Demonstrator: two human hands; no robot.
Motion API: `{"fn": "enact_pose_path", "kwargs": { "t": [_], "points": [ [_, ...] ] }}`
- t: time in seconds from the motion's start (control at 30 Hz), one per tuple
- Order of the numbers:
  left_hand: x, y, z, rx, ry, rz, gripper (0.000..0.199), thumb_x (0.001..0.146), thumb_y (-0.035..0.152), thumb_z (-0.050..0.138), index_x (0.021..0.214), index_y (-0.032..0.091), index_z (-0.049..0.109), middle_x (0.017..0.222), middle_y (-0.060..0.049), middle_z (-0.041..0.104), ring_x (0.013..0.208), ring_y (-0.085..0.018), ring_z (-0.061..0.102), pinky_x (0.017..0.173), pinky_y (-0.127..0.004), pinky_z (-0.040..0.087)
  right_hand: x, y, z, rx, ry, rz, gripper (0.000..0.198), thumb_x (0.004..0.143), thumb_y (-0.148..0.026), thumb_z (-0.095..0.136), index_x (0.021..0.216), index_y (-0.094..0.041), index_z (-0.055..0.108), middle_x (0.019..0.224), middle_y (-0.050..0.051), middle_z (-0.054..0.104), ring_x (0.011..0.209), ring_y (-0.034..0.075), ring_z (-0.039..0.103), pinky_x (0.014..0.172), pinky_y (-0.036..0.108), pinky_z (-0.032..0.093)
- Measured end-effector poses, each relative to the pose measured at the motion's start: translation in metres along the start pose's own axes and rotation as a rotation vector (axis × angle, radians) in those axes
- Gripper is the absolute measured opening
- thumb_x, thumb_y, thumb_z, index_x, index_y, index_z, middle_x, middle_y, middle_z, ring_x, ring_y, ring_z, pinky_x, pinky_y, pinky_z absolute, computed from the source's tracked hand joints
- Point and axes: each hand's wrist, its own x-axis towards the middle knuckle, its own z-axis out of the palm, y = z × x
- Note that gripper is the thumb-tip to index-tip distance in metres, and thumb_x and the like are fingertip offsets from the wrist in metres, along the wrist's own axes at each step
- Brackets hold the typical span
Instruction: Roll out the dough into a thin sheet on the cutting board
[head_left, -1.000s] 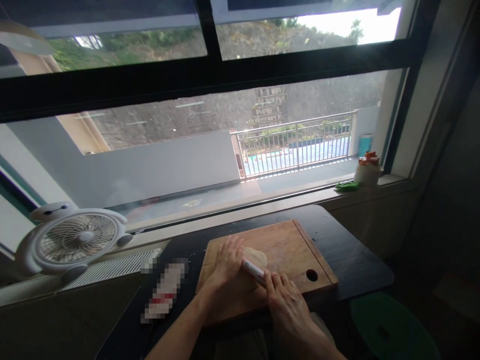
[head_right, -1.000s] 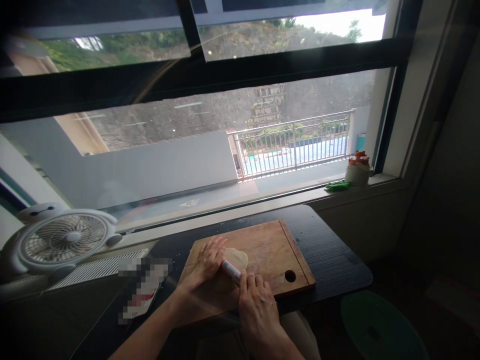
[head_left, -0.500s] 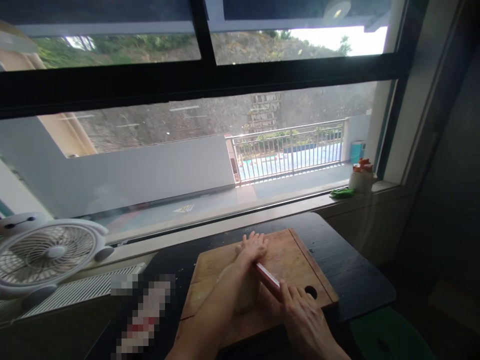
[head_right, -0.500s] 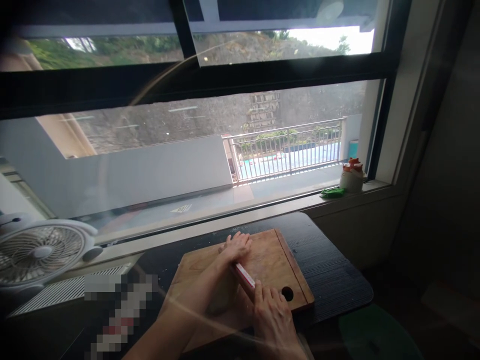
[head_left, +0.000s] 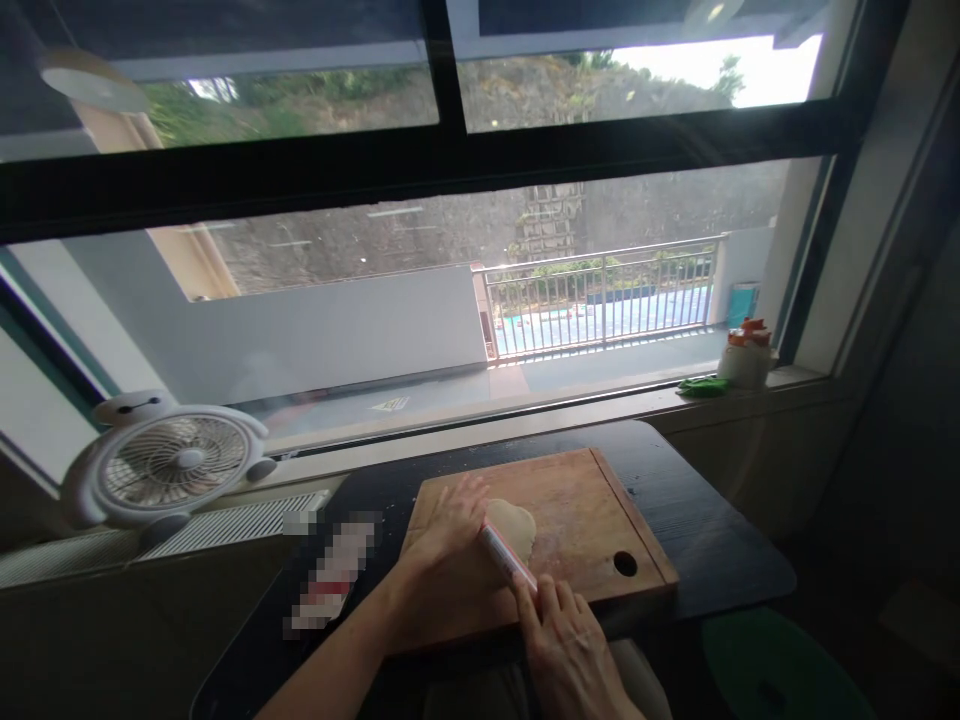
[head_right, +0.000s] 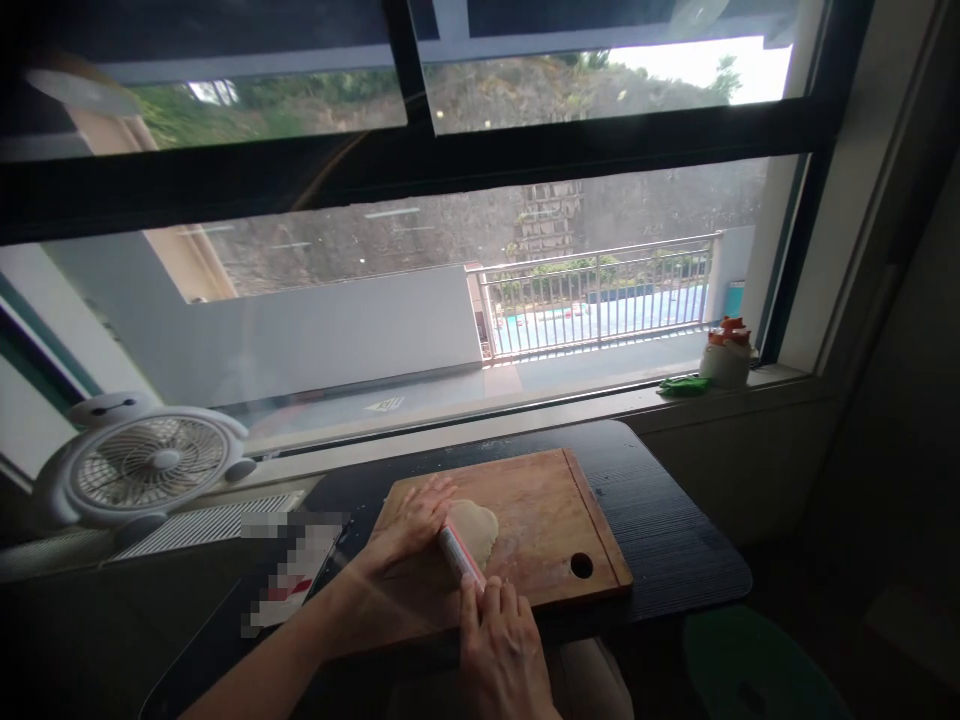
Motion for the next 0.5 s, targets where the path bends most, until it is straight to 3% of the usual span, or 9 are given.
{"fn": "enact_pose_path", "kwargs": {
  "t": [0.1, 0.2, 0.33, 0.5],
  "points": [
    [-0.014, -0.019, 0.003, -0.034, -0.01, -0.027, 0.045, 0.092, 0.028, 0.02, 0.131, 0.023, 0.042, 0.143, -0.006, 0.035, 0.134, -0.022, 0.025, 0.107, -0.05, 0.019, -0.001, -0.011, 0.012, -0.002, 0.023, -0.05, 0.046, 0.08, -0.008, 0.041, 0.125, -0.017, 0.047, 0.093, 0.013, 0.06, 0.075, 0.021, 0.053, 0.062, 0.031, 0.038],
    [-0.015, -0.022, 0.006, -0.032, -0.015, -0.016, 0.046, 0.091, 0.028, 0.022, 0.128, 0.017, 0.047, 0.14, -0.01, 0.038, 0.132, -0.024, 0.029, 0.107, -0.049, 0.018, -0.001, -0.014, 0.019, 0.011, 0.032, -0.078, 0.048, 0.079, -0.008, 0.043, 0.126, -0.016, 0.046, 0.09, 0.012, 0.059, 0.073, 0.021, 0.052, 0.061, 0.03, 0.037],
    [0.014, -0.002, 0.012, -0.03, 0.001, -0.028, 0.038, 0.086, 0.027, 0.036, 0.111, 0.012, 0.06, 0.13, -0.015, 0.05, 0.126, -0.027, 0.037, 0.106, -0.046, 0.022, -0.002, -0.006, 0.02, 0.053, 0.02, -0.054, 0.05, 0.079, -0.009, 0.043, 0.128, -0.014, 0.043, 0.083, 0.009, 0.057, 0.069, 0.019, 0.051, 0.061, 0.029, 0.037],
    [0.056, 0.024, 0.021, -0.068, 0.051, -0.093, 0.033, 0.088, 0.037, 0.043, 0.107, 0.016, 0.059, 0.12, -0.013, 0.055, 0.113, -0.024, 0.049, 0.1, -0.048, 0.031, -0.002, 0.007, 0.03, 0.03, 0.063, -0.065, 0.047, 0.078, -0.01, 0.043, 0.125, -0.01, 0.046, 0.077, 0.006, 0.056, 0.066, 0.017, 0.05, 0.058, 0.028, 0.036]
  ]
}}
